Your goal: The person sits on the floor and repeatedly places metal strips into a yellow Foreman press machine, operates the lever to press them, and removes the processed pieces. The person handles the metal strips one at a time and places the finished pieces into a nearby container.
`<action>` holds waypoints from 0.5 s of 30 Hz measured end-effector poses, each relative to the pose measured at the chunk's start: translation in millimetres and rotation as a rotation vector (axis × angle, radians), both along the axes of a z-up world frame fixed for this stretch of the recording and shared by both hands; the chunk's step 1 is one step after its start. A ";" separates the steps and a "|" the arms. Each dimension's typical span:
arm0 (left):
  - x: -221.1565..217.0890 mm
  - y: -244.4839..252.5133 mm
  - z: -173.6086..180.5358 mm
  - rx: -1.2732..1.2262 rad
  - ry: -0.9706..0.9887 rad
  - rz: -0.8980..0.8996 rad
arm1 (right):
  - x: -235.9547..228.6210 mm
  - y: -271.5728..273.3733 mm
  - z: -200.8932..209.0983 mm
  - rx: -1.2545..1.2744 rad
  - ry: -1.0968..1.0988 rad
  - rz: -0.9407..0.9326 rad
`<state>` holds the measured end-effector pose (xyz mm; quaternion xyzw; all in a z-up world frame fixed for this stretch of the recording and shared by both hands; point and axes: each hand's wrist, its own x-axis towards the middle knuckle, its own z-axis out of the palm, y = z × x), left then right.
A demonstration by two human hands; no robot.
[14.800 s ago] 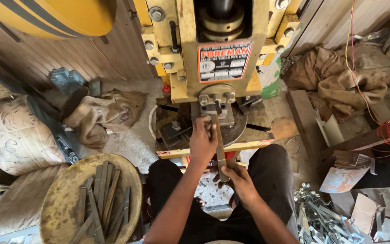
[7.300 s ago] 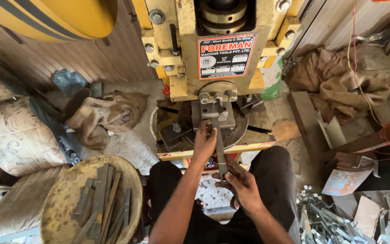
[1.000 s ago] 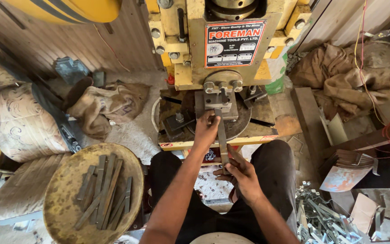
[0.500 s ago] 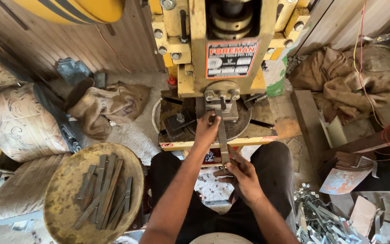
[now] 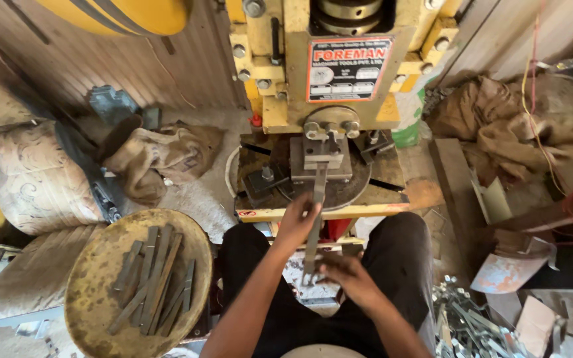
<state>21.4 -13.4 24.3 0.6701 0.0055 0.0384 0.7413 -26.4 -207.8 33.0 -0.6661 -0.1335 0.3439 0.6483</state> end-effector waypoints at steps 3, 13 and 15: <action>-54.5 35.0 2.7 0.357 0.093 0.084 | -12.3 -0.8 0.7 -0.309 0.106 0.129; -263.2 223.9 26.4 1.056 0.929 0.114 | 4.9 17.7 -23.2 -0.070 0.188 0.003; -271.1 244.0 9.6 1.093 0.938 0.317 | 2.8 27.6 -12.5 -0.097 0.185 0.001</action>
